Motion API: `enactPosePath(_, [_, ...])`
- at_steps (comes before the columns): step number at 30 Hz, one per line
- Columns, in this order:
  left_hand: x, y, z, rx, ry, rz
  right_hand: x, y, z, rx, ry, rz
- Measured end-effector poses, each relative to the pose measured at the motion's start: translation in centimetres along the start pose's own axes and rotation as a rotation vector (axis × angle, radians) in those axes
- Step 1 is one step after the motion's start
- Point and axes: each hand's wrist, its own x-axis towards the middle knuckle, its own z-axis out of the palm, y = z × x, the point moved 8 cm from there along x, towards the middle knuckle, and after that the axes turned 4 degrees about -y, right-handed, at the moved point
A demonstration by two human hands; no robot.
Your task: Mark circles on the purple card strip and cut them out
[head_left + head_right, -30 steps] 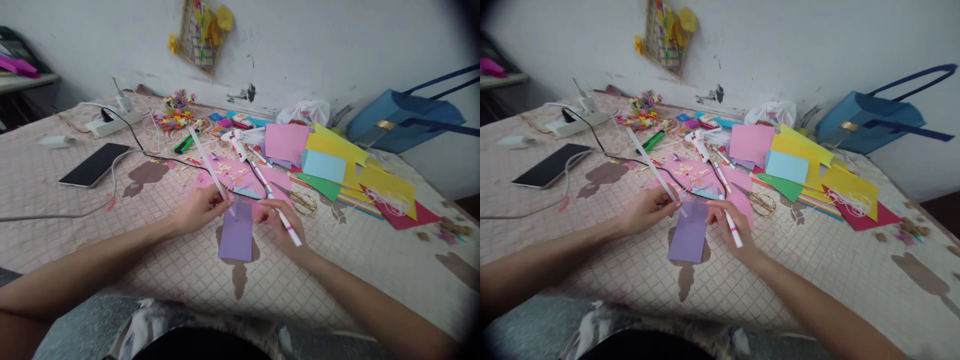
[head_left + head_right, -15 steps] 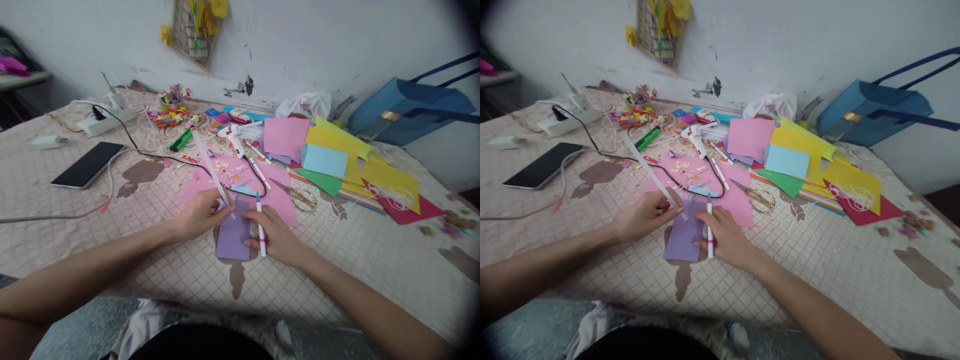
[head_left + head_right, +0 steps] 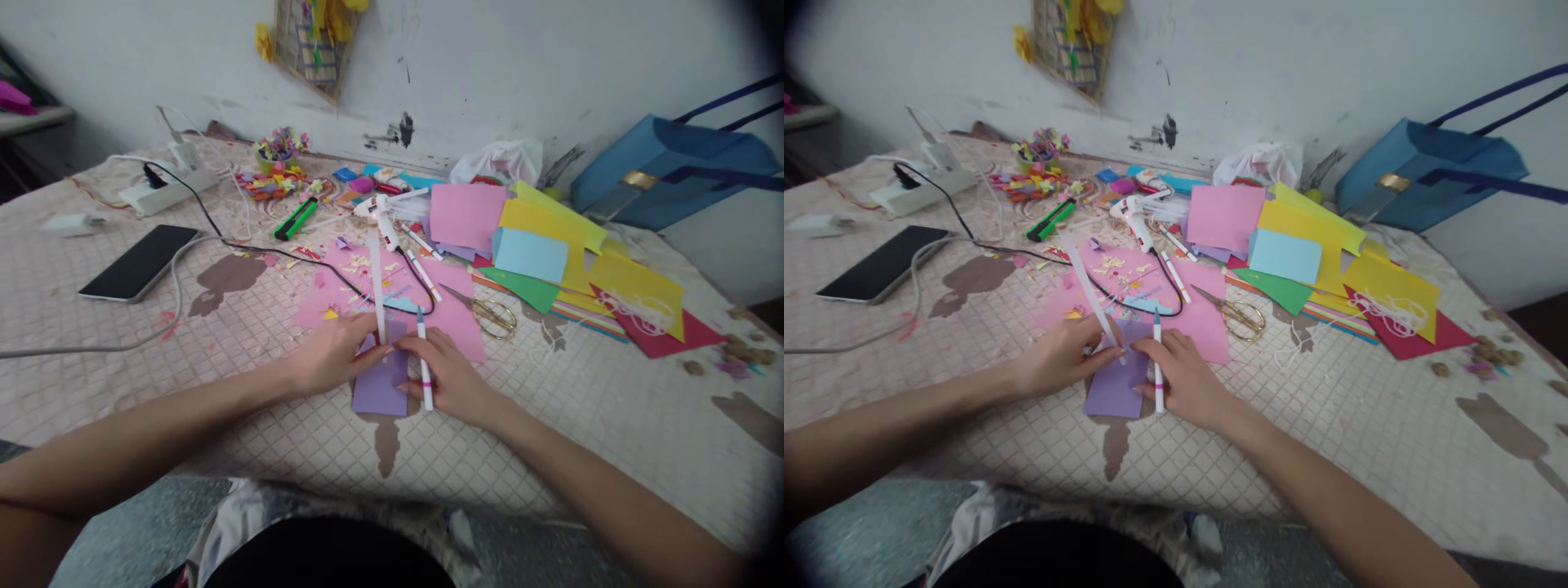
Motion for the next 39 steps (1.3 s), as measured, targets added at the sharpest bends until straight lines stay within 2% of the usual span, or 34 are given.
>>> enactPosePath(21, [-0.1, 0.5, 0.8, 0.145, -0.045, 0.039, 0.1, -0.1, -0.1, -0.01, -0.007, 0.005])
enactPosePath(26, [-0.2, 0.6, 1.2, 0.197, -0.09, 0.051, 0.1, -0.1, -0.1, 0.008, -0.002, 0.006])
enactPosePath(28, [-0.2, 0.5, 1.4, 0.195, -0.12, 0.04, 0.0, 0.1, -0.4, 0.063, 0.03, 0.02])
enactPosePath(31, [-0.2, 0.3, 1.6, 0.175, -0.153, 0.027, -0.3, 0.5, -1.3, 0.273, 0.151, 0.041])
enactPosePath(35, [-0.3, 0.2, 1.7, 0.135, -0.161, 0.018, -0.7, 1.7, -2.5, 0.522, 0.303, 0.142])
enactPosePath(39, [0.0, 0.3, 1.3, 0.064, -0.116, 0.014, 0.1, 2.6, -3.0, 0.655, 0.331, 0.281])
